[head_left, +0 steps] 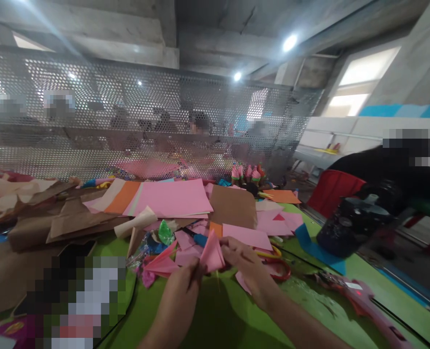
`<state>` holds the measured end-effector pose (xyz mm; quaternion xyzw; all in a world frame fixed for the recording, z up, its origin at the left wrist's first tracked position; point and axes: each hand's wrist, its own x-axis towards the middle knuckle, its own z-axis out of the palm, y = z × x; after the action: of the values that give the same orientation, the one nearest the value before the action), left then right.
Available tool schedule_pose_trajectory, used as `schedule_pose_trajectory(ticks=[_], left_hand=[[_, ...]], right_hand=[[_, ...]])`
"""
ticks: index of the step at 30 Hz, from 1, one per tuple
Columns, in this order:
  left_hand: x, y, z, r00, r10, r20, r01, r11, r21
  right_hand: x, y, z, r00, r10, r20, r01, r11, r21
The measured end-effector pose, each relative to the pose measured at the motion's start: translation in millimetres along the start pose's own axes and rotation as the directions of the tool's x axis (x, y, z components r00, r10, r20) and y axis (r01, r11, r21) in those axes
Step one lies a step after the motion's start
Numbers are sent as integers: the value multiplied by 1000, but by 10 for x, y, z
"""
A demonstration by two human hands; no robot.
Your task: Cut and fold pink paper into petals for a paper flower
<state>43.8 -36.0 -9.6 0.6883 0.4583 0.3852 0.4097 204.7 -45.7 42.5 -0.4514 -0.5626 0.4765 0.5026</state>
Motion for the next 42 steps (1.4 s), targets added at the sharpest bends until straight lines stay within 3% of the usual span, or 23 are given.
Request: schedule_pose_trajectory(ticks=[2, 6, 10, 20, 30, 37, 42], left_hand=[[15, -24, 4, 999, 0, -38, -3, 997, -71], [18, -7, 4, 1000, -10, -25, 5, 982, -190], [12, 66, -43, 997, -28, 69, 45, 967, -249], [43, 107, -99, 989, -49, 139, 104, 901, -422], [38, 98, -93, 999, 10, 50, 10, 923, -385], [-25, 245, -149, 971, -171, 168, 239, 720, -651], [-27, 230, -132, 962, -172, 213, 274, 612, -742]], right_hand=[[9, 42, 5, 997, 40, 66, -37, 998, -44], [33, 125, -16, 996, 77, 40, -71, 988, -137], [61, 188, -70, 998, 54, 12, -53, 996, -76], [110, 151, -140, 997, 4, -77, -9, 998, -59], [85, 29, -72, 993, 69, -100, -64, 996, 60], [114, -2, -130, 989, 43, -144, -37, 998, 44], [104, 7, -105, 990, 64, -127, -51, 993, 105]])
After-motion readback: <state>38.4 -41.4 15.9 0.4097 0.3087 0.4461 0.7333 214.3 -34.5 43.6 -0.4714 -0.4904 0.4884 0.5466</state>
